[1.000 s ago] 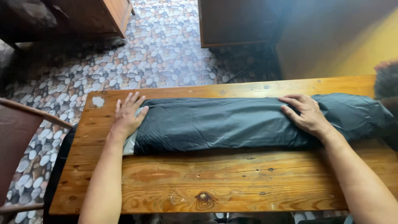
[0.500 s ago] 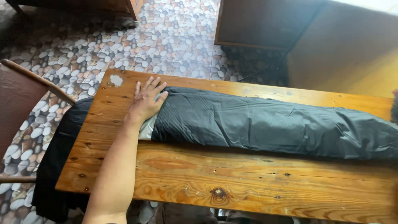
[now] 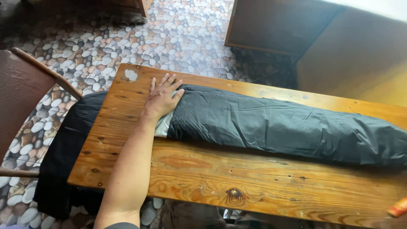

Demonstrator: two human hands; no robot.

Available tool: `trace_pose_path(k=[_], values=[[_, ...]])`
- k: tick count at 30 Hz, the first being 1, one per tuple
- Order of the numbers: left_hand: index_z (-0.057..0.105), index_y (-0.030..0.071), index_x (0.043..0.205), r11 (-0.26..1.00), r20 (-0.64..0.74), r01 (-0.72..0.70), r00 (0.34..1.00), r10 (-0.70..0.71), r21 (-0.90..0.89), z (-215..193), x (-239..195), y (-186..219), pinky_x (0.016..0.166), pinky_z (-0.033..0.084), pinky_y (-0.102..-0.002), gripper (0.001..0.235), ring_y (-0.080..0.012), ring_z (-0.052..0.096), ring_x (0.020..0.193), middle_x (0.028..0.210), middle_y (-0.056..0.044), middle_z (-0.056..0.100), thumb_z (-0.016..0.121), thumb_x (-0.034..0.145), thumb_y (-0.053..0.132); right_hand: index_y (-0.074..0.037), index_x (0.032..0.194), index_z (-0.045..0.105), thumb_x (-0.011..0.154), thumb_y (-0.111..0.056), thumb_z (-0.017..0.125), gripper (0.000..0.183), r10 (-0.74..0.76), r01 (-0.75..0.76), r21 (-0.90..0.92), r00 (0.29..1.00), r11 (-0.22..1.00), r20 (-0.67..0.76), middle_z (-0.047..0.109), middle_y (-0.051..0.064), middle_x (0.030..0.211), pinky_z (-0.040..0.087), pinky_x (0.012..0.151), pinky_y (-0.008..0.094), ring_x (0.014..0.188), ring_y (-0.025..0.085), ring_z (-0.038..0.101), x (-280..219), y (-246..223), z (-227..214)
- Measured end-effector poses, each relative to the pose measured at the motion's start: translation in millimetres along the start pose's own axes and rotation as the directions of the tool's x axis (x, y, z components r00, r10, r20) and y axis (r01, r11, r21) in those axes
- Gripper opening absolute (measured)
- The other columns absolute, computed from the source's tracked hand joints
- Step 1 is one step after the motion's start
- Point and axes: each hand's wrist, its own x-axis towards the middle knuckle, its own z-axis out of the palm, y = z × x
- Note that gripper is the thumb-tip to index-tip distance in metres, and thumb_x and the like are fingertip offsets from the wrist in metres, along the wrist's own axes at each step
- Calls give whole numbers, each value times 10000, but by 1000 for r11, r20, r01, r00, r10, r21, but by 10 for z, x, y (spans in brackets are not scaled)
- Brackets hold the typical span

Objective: The person folds a dark-colored garment on a wooden table. They smooth the fabric, fold the sides inward, and then fold the item in half multiple times to create a compact rectangular bundle.

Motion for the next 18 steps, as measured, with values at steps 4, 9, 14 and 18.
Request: trace_pose_path(k=[4,9,14,18], values=[[507,252,1504,998,135,44,990,-37,-48,-224,-7,173,1251,-18,-554,576,-225,178,1568,1666,-29,321,373,1019,533,25,1130,660,1201,-229,678,264,88,-88,-7,996,996,-15,684,216,914,459,546,366,593,299,593,-641,-551,502],[514,241,1498,997,133,47,990,-38,-62,-298,-28,241,1248,-7,-577,561,-232,195,1564,1659,-42,337,397,1018,507,-344,1509,503,838,-243,763,727,347,-342,-134,701,930,623,816,7,1264,621,794,259,895,108,797,-1851,-2012,1541],[503,258,1504,1000,94,-26,995,26,-4,-33,18,-11,1236,3,-601,541,-223,200,1567,1661,-29,344,431,990,407,-322,1586,341,987,-316,563,639,-217,153,162,489,975,845,721,-104,1255,511,882,156,931,5,668,-1818,-3064,1733],[536,256,1490,999,80,20,997,-17,-32,-136,-3,114,1236,28,-605,556,-222,230,1558,1641,-26,385,435,1006,510,-390,1581,450,952,-259,657,675,-122,218,-26,636,976,762,485,-62,622,438,599,168,535,86,407,-1533,-2767,1448]])
